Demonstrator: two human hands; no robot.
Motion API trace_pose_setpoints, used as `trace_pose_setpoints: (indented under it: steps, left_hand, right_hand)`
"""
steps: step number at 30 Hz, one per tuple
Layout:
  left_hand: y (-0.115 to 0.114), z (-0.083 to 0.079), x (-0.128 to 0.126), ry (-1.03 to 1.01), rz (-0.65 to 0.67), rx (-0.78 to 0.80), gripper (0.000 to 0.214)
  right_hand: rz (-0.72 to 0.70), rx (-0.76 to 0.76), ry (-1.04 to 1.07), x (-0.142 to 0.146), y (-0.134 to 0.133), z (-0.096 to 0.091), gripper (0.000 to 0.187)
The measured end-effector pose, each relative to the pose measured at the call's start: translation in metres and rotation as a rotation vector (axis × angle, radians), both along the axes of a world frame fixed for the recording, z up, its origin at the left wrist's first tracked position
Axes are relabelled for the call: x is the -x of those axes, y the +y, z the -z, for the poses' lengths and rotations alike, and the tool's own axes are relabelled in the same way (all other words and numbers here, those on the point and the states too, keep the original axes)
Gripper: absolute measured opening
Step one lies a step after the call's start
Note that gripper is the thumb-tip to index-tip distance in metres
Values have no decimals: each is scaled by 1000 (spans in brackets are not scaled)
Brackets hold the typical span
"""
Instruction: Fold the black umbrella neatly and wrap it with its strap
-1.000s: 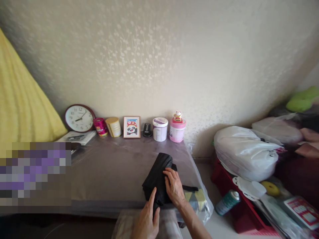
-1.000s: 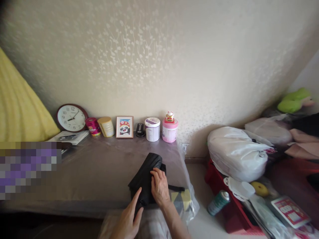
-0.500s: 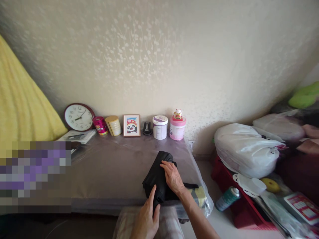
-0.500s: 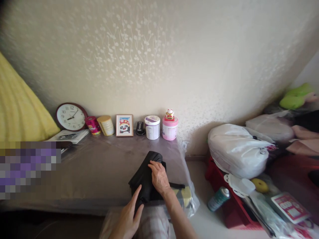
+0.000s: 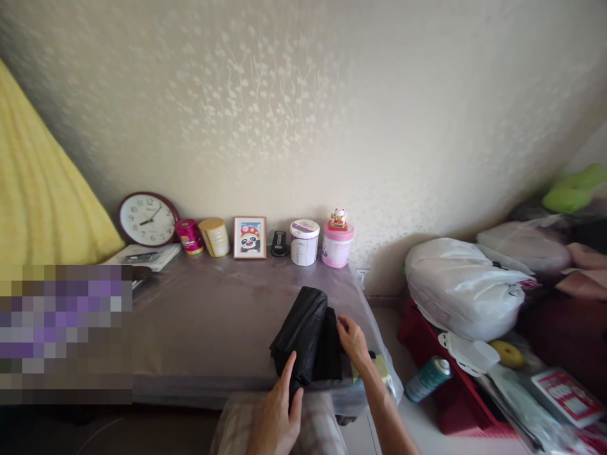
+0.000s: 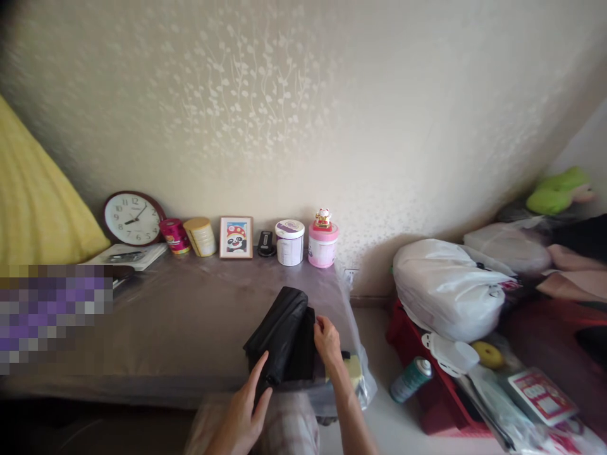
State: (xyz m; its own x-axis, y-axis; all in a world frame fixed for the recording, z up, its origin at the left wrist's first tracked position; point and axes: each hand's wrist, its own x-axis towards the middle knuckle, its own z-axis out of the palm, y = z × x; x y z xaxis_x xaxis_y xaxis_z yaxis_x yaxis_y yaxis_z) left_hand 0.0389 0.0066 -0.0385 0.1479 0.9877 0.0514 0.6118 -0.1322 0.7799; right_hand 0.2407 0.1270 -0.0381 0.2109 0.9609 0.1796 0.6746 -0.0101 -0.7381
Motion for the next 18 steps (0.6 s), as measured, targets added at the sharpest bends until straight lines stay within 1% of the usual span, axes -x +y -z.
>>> trace_pose_setpoints:
  steps: [3, 6, 9, 11, 15, 18]
  left_hand:
    - [0, -3, 1, -62, -21, 4, 55]
    - [-1, -10, 3, -158, -71, 79, 56]
    - [-2, -20, 4, -264, -93, 219, 62]
    - [-3, -27, 4, -341, -89, 284, 65]
    - [-8, -41, 3, -453, -107, 329, 66]
    - [-10, -52, 4, -528, -151, 369, 66]
  right_hand:
    - [6, 10, 34, 7, -3, -2, 31]
    - [4, -5, 29, 11, -5, -1, 35]
    - [10, -26, 33, 11, -6, 0, 34]
    - [19, -22, 32, 11, -5, 1, 30]
    - [19, 23, -10, 11, -5, -1, 28]
    - [40, -21, -19, 9, -7, -4, 31]
